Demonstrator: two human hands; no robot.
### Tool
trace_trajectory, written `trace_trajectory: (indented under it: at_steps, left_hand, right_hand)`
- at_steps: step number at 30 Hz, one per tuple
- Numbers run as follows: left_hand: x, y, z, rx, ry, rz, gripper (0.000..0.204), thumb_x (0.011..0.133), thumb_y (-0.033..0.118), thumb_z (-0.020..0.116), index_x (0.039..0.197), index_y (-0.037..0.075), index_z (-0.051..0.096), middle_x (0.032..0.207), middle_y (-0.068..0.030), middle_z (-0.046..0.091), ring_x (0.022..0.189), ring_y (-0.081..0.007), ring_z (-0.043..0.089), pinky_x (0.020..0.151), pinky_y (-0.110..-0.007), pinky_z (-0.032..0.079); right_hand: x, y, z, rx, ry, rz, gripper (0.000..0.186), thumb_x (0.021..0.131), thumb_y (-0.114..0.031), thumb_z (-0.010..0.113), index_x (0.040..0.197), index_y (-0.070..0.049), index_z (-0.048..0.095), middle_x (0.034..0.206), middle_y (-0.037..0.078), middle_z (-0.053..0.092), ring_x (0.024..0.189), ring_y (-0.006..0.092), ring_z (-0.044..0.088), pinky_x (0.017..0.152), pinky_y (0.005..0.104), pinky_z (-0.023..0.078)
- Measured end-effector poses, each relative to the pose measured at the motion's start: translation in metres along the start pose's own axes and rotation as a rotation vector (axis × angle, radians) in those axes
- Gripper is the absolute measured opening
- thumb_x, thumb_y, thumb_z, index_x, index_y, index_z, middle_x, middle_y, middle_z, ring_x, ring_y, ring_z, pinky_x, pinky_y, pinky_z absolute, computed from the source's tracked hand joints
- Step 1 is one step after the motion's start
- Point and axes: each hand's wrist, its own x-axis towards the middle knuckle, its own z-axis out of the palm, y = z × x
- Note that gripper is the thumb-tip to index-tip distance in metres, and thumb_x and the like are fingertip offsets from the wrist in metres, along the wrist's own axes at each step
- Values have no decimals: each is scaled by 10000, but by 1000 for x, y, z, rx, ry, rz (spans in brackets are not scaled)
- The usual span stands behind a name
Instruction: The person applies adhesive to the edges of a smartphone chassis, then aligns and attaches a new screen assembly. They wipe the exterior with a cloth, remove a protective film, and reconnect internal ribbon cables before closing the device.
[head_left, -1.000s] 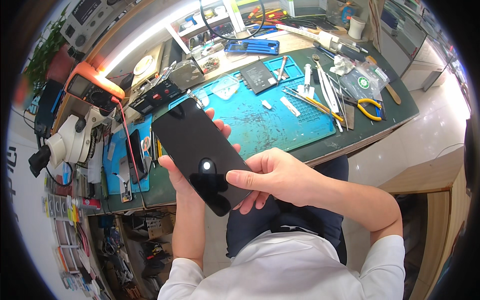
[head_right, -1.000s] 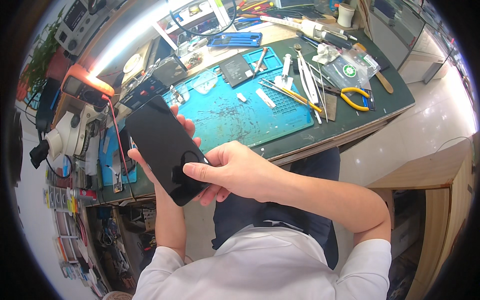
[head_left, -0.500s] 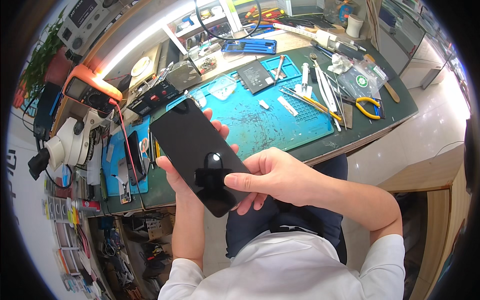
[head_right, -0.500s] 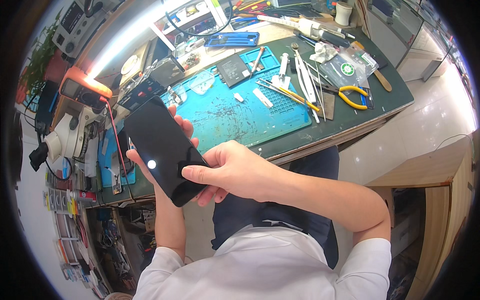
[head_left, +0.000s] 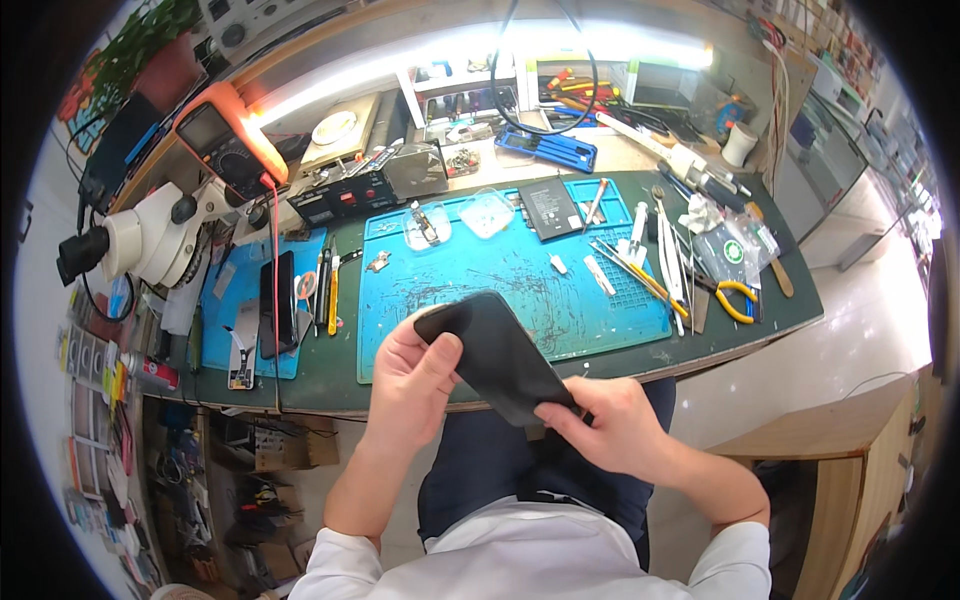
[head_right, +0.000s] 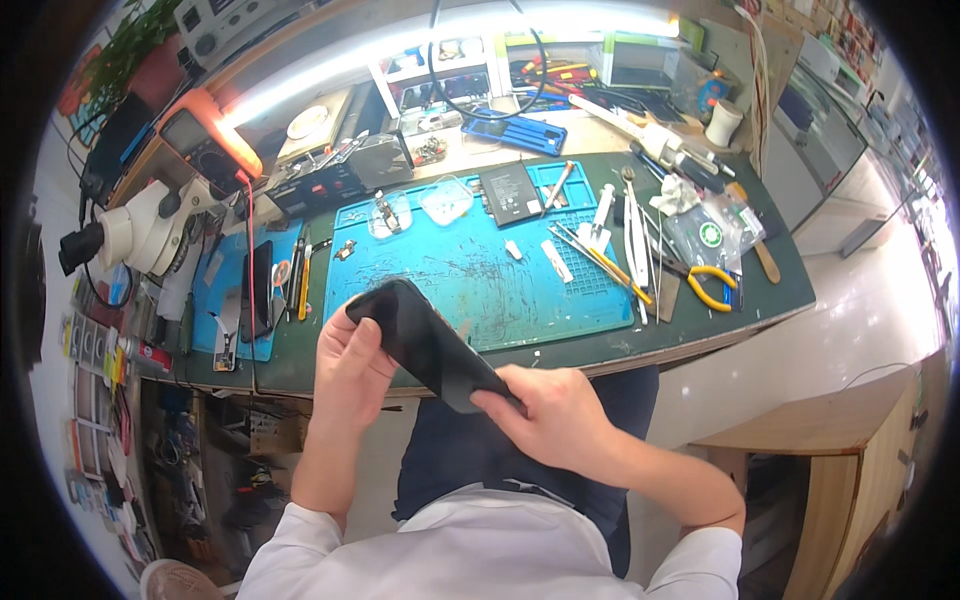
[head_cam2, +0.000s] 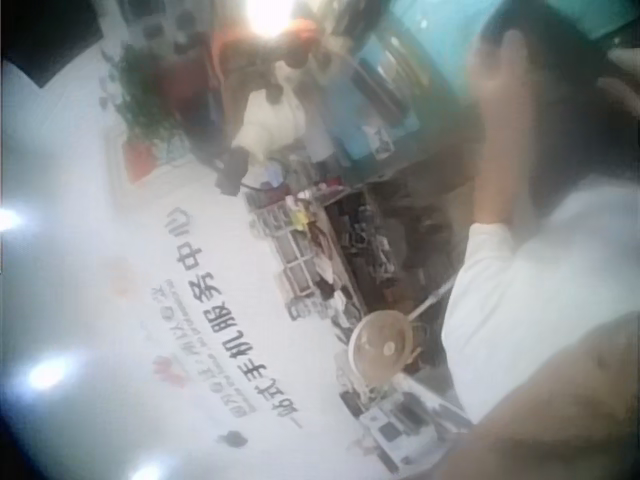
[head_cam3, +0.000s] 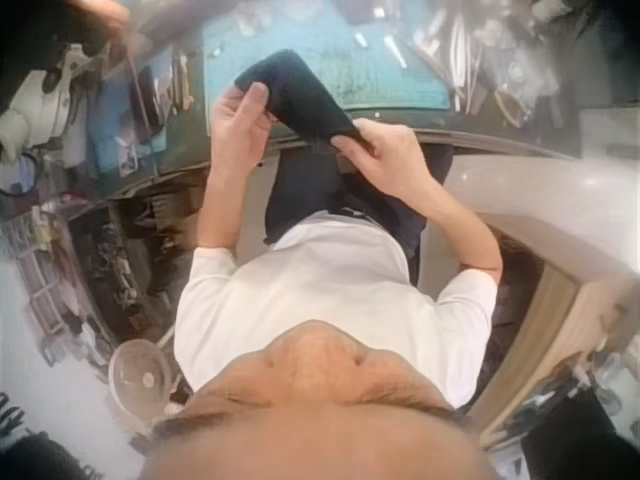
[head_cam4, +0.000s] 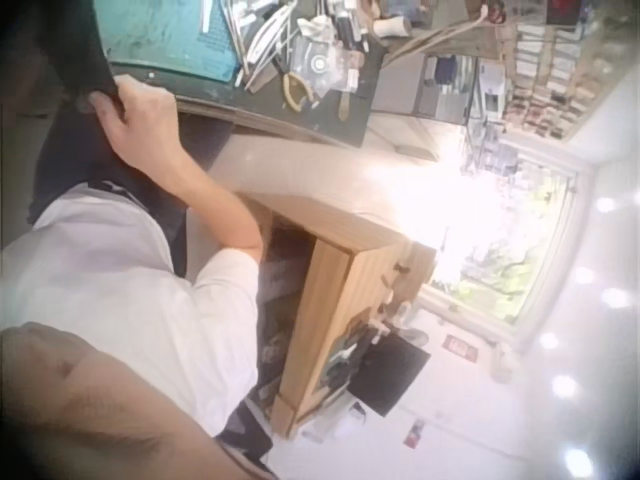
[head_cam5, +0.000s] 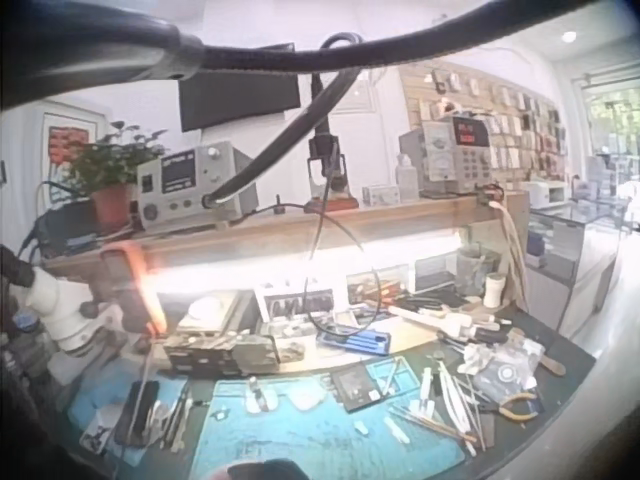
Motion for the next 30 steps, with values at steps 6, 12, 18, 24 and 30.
trace_trajectory:
  at_steps: [6, 12, 18, 24, 30]
  left_hand:
    - [-5, -9, 10, -42, 120, 1, 217, 980, 85, 705, 1174, -11, 685, 1102, -104, 746, 983, -153, 716, 861, -304, 585]
    - [-7, -8, 12, -33, 131, 2, 189, 977, 87, 712, 1139, -8, 694, 1073, -97, 751, 947, -140, 717, 838, -292, 583]
    - [-8, -8, 14, 9, 134, 22, 185, 974, 96, 720, 1124, -9, 699, 1049, -95, 755, 907, -126, 714, 811, -280, 579]
    - [-7, -10, 15, 11, 162, 18, 191, 973, 119, 728, 1107, -14, 704, 1045, -93, 755, 902, -127, 710, 807, -276, 571]
    - [-6, -9, 15, 26, 176, -2, 219, 994, 117, 696, 1160, -24, 675, 1091, -106, 739, 955, -145, 703, 849, -291, 564]
  right_hand:
    - [-9, 4, 3, 46, -34, 17, 162, 918, -200, 747, 937, -41, 721, 663, 94, 637, 525, 236, 596, 511, 329, 463]
    - [-11, 0, 2, 72, -79, 66, 161, 924, -203, 741, 939, -44, 723, 673, 95, 635, 527, 233, 586, 509, 330, 459]
    - [-11, -1, 4, 105, -57, 71, 168, 936, -207, 728, 928, -39, 715, 669, 92, 632, 527, 233, 582, 503, 334, 446]
    - [-11, -7, -1, 134, -106, 113, 180, 964, -219, 688, 929, -43, 703, 677, 79, 645, 544, 240, 603, 519, 346, 458]
    - [-10, -10, -4, 159, -119, 147, 217, 994, -238, 639, 905, -43, 675, 692, 73, 655, 592, 255, 636, 555, 364, 476]
